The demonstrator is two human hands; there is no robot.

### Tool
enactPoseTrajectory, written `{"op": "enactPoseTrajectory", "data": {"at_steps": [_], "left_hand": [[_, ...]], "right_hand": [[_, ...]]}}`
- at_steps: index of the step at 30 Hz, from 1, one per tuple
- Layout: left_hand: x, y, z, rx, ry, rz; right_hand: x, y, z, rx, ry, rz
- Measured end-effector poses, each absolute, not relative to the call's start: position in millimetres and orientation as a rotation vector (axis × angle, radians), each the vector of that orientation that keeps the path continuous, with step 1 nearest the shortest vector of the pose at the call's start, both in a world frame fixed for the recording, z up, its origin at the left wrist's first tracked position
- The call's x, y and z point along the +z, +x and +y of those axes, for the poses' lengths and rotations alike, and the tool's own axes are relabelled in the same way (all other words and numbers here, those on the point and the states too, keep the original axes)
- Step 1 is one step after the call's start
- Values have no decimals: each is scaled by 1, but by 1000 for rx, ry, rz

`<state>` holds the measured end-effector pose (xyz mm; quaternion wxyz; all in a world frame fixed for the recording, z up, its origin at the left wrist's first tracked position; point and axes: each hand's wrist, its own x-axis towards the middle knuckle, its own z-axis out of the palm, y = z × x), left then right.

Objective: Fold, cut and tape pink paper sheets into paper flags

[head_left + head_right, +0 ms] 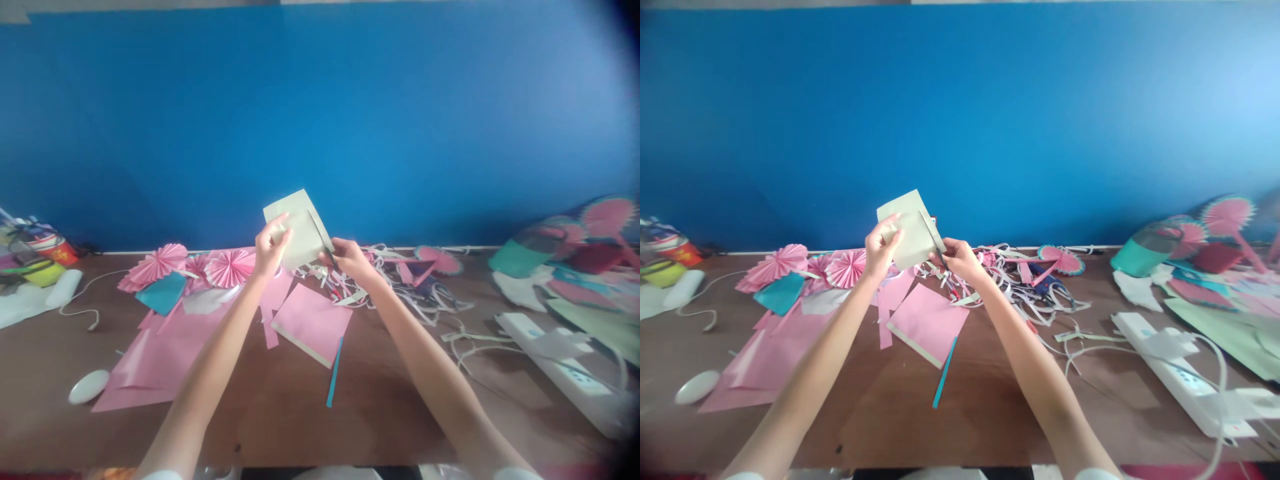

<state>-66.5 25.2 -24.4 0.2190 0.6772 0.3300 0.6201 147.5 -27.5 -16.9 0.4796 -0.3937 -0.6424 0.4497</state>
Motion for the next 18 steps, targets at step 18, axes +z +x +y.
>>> {"op": "enactPoseTrajectory", "data": {"at_steps": [18], "left_hand": [[-24, -59, 18, 1608, 1992, 764]], "right_hand": [[-15, 150, -30, 1128, -926, -1527]]}}
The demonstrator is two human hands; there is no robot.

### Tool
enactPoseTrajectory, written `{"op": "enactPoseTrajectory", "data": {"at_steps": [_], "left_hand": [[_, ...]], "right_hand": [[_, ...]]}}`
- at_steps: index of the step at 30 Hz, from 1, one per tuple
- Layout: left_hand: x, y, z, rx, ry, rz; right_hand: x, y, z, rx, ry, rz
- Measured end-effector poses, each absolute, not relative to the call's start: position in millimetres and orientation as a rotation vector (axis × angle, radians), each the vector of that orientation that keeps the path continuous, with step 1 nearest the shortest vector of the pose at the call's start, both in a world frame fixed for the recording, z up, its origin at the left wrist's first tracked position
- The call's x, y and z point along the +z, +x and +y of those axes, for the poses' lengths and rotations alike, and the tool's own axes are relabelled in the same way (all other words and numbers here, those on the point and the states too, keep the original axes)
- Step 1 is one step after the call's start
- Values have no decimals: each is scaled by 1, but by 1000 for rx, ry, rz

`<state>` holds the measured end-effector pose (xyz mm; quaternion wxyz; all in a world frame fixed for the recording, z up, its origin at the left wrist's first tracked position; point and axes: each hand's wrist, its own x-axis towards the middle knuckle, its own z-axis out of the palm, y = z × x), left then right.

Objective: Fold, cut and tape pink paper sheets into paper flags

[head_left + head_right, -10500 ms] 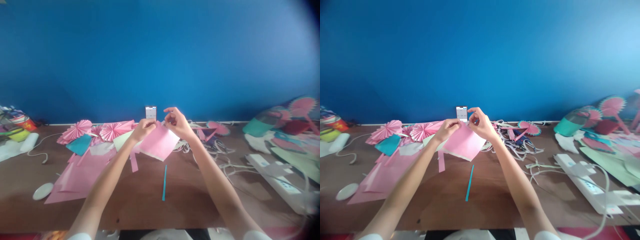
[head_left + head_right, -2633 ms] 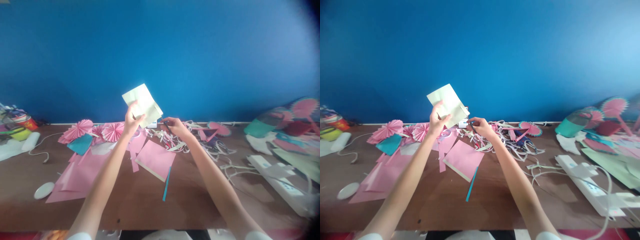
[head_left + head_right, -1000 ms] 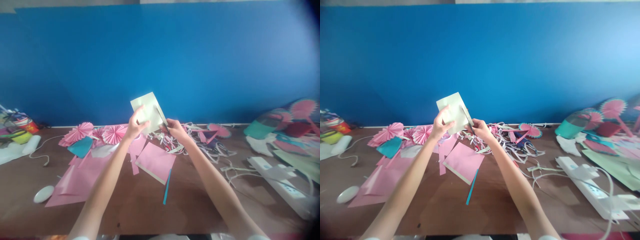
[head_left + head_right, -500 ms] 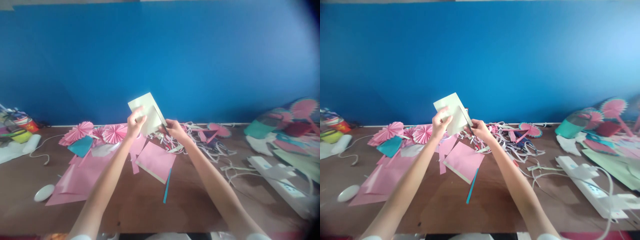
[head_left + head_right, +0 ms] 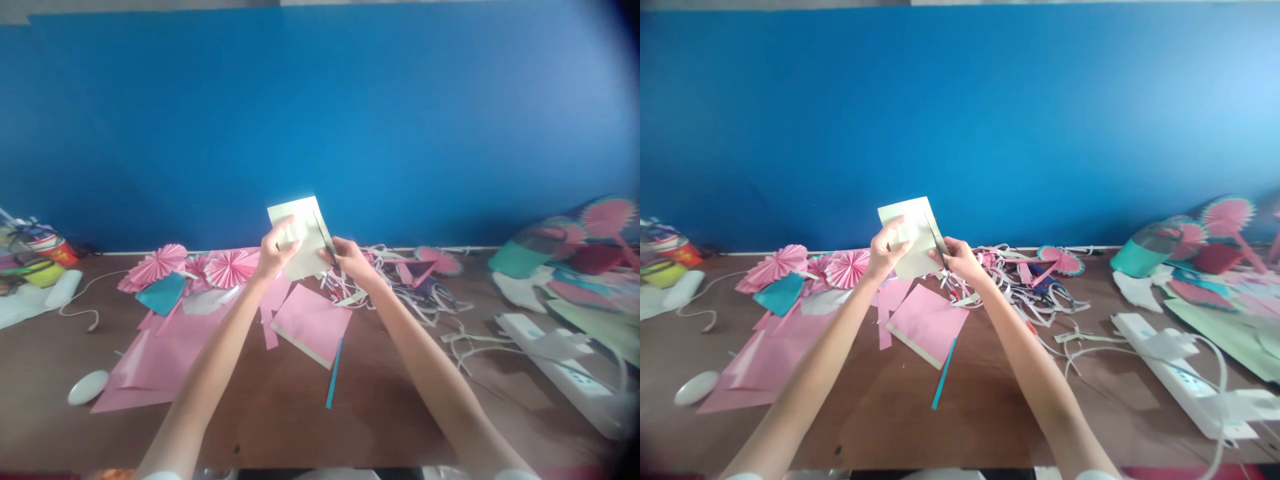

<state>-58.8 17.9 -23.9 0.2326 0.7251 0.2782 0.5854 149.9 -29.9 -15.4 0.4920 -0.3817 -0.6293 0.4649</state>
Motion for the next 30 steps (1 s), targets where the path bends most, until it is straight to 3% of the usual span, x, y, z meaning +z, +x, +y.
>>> {"op": "enactPoseTrajectory", "data": {"at_steps": [30], "left_hand": [[-15, -56, 7, 1595, 2134, 742]], "right_hand": [[-8, 144, -38, 1128, -873, -1440]]}}
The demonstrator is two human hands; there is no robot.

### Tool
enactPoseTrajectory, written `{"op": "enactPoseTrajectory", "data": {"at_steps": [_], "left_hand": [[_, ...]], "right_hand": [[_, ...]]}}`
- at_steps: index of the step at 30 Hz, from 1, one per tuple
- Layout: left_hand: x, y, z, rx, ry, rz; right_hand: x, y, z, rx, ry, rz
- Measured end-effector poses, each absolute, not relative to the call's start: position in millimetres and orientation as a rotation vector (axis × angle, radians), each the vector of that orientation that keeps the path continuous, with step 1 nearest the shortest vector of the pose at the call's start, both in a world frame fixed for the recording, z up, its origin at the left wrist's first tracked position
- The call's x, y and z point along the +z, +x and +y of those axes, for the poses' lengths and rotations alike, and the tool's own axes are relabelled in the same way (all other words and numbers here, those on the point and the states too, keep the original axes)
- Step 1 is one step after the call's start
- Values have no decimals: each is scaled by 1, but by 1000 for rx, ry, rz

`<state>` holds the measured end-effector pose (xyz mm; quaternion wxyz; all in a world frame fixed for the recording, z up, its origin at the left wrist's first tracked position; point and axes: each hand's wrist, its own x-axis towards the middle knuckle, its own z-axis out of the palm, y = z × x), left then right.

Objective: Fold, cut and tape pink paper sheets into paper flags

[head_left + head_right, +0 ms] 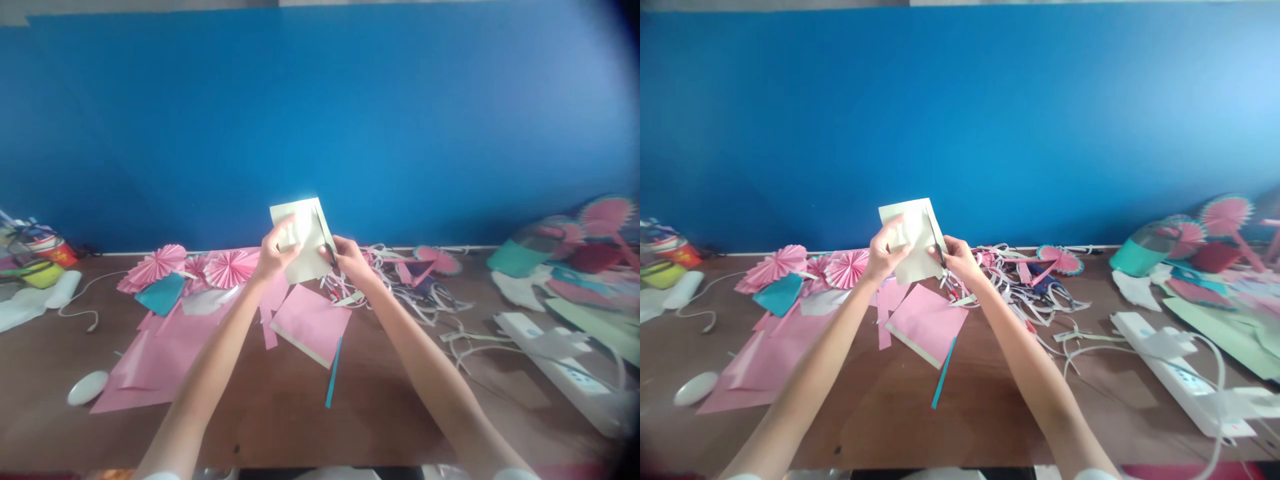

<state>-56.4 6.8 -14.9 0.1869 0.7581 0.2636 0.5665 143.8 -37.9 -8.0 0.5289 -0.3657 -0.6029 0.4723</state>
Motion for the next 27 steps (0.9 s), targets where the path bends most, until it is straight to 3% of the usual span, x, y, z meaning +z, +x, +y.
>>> {"op": "enactPoseTrajectory", "data": {"at_steps": [27], "left_hand": [[-22, -45, 1, 1396, 2108, 678]], "right_hand": [[-12, 159, -33, 1029, -900, -1389]]}}
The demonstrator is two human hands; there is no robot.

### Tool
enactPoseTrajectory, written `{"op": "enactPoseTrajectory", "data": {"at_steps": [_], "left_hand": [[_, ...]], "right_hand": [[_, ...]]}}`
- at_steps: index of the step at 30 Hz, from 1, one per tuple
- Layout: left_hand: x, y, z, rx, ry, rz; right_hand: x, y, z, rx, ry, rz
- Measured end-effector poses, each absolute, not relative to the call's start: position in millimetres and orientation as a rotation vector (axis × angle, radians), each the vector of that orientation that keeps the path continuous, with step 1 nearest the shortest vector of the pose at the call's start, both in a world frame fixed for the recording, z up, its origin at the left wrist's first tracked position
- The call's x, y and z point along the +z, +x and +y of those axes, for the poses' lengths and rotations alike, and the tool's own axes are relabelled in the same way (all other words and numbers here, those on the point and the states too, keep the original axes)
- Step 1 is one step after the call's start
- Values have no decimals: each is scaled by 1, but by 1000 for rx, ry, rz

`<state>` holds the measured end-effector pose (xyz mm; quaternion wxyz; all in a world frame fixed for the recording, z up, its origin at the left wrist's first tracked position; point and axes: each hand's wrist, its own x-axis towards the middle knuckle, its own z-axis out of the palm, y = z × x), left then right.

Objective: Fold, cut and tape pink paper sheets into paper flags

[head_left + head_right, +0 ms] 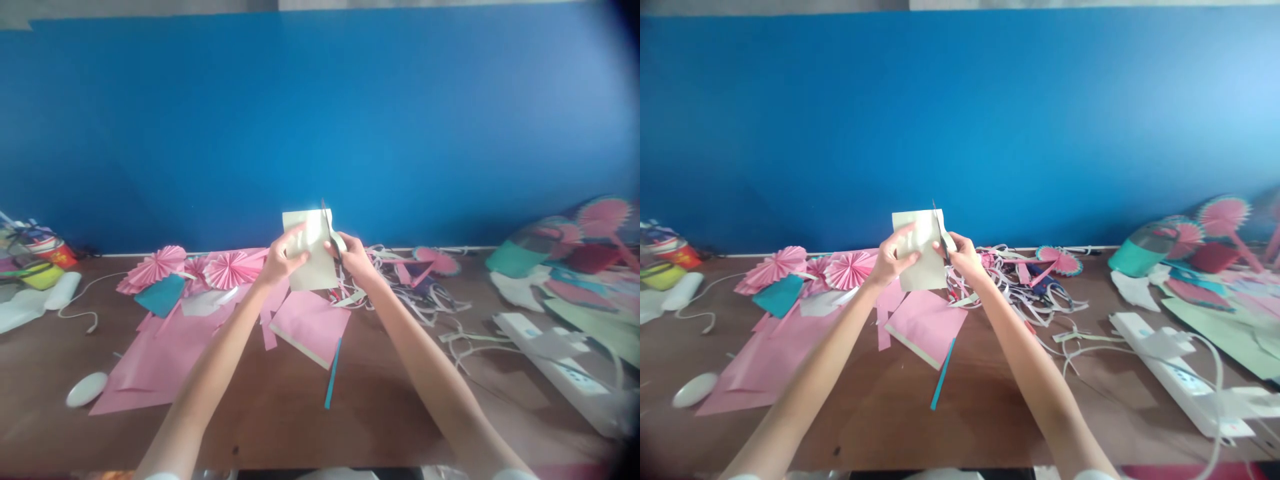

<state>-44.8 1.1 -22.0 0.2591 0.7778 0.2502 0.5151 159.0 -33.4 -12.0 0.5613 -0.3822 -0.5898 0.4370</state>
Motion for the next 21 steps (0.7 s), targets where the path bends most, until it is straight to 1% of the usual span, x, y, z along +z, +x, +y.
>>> {"op": "enactPoseTrajectory", "data": {"at_steps": [21], "left_hand": [[-21, -45, 0, 1425, 2147, 693]], "right_hand": [[-14, 157, -33, 1032, -908, -1345]]}}
